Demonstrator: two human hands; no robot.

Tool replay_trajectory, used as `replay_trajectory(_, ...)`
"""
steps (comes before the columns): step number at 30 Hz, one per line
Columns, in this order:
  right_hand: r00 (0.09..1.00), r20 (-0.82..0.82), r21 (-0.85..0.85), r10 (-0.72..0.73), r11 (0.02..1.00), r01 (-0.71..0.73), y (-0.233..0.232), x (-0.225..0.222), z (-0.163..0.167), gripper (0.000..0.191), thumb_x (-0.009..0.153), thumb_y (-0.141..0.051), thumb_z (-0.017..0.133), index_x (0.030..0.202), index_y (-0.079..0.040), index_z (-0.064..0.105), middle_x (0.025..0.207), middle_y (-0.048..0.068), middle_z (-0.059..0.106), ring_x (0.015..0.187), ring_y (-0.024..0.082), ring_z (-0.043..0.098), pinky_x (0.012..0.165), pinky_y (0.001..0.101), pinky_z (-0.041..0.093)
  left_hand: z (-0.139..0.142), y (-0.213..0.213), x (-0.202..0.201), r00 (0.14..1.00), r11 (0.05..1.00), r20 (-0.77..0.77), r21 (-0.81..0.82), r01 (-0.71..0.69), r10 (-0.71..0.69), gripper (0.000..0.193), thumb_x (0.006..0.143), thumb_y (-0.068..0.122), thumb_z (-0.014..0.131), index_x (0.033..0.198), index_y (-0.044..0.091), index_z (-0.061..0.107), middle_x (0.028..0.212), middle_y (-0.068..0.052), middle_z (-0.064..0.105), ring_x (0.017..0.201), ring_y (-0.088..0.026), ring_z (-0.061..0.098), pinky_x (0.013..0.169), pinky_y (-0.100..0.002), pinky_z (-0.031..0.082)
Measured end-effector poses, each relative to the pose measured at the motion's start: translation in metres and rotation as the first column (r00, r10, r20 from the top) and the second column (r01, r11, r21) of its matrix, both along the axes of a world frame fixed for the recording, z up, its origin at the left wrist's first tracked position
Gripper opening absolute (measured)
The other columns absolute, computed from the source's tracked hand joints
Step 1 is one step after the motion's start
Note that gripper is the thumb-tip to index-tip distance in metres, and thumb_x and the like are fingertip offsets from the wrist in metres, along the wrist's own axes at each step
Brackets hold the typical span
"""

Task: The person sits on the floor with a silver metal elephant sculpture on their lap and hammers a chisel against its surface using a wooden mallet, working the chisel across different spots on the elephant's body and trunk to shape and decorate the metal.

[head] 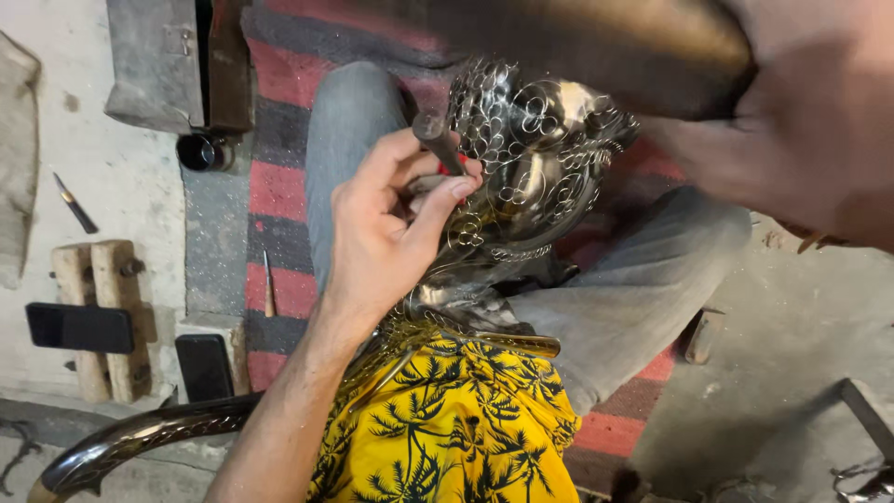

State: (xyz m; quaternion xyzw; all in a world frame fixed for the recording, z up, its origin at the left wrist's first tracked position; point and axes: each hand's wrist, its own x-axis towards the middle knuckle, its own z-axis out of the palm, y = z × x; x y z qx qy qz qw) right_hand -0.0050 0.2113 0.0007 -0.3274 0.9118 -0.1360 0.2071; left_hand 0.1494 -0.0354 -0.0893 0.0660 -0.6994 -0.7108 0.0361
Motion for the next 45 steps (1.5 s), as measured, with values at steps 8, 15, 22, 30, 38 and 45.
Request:
replay_trajectory(8, 0.988, -0.076, 0.273, 0.135, 0.956, -0.110, -0.035, -0.006, 0.028, 0.057, 0.073, -0.035, 0.091, 0.119, -0.012, 0.066, 0.088, 0.012, 0.069, 0.077, 0.023, 0.069, 0.066, 0.0386, 0.053, -0.008, 0.002, 0.001, 0.994, 0.986, -0.012, 0.121, -0.110, 0.113, 0.028, 0.100, -0.004, 0.071, 0.124, -0.004, 0.057, 0.114, -0.013, 0.076, 0.105, -0.011, 0.073, 0.092, -0.025, 0.063)
replay_trajectory(15, 0.966, 0.257, -0.403, -0.030, 0.905, 0.136, -0.043, 0.002, 0.023, 0.046, 0.079, 0.002, 0.075, 0.122, -0.001, 0.059, 0.104, 0.011, 0.073, 0.095, 0.017, 0.075, 0.084, 0.0314, 0.060, 0.002, -0.010, -0.019, 0.995, 0.996, -0.049, -0.001, 0.092, -0.092, 0.038, 0.102, -0.003, 0.071, 0.139, -0.001, 0.061, 0.117, -0.011, 0.076, 0.104, -0.009, 0.071, 0.089, -0.024, 0.061)
replay_trajectory(22, 0.960, 0.236, -0.194, -0.149, 0.961, 0.196, 0.014, -0.007, -0.009, 0.059, 0.088, 0.007, 0.070, 0.144, -0.001, 0.055, 0.105, 0.016, 0.073, 0.080, 0.023, 0.072, 0.069, 0.0362, 0.056, 0.010, -0.021, -0.034, 0.973, 0.968, -0.084, -0.150, 0.202, -0.216, 0.038, 0.102, 0.000, 0.072, 0.138, 0.003, 0.060, 0.116, -0.008, 0.078, 0.107, -0.009, 0.075, 0.090, -0.024, 0.062)
replay_trajectory(30, 0.877, 0.086, 0.167, -0.472, 0.875, 0.455, -0.032, -0.008, -0.010, 0.021, 0.099, -0.023, 0.073, 0.112, -0.007, 0.074, 0.089, 0.015, 0.073, 0.068, 0.020, 0.066, 0.058, 0.0356, 0.054, 0.009, -0.022, -0.036, 0.976, 0.961, -0.048, -0.193, 0.198, -0.211, 0.038, 0.102, 0.002, 0.073, 0.138, 0.004, 0.061, 0.114, -0.008, 0.079, 0.099, -0.009, 0.074, 0.080, -0.025, 0.060)
replay_trajectory(38, 0.998, 0.038, 0.172, -0.049, 0.984, 0.042, -0.016, -0.009, 0.016, 0.034, 0.078, -0.005, 0.077, 0.111, -0.013, 0.078, 0.081, 0.008, 0.076, 0.070, 0.019, 0.069, 0.059, 0.0351, 0.055, 0.014, -0.019, -0.034, 0.968, 0.950, -0.119, -0.253, 0.185, -0.220, 0.036, 0.101, 0.004, 0.075, 0.135, 0.002, 0.062, 0.114, -0.012, 0.077, 0.102, -0.014, 0.077, 0.083, -0.026, 0.062)
replay_trajectory(45, 0.976, -0.219, -0.037, -0.009, 0.999, 0.001, -0.010, 0.019, 0.034, 0.034, 0.077, -0.003, 0.082, 0.109, -0.004, 0.071, 0.088, 0.016, 0.073, 0.076, 0.027, 0.072, 0.066, 0.0383, 0.056, 0.024, -0.010, -0.029, 0.966, 0.920, -0.070, -0.330, 0.212, -0.247, 0.037, 0.098, 0.009, 0.077, 0.131, 0.002, 0.064, 0.109, -0.013, 0.078, 0.096, -0.015, 0.078, 0.077, -0.028, 0.061)
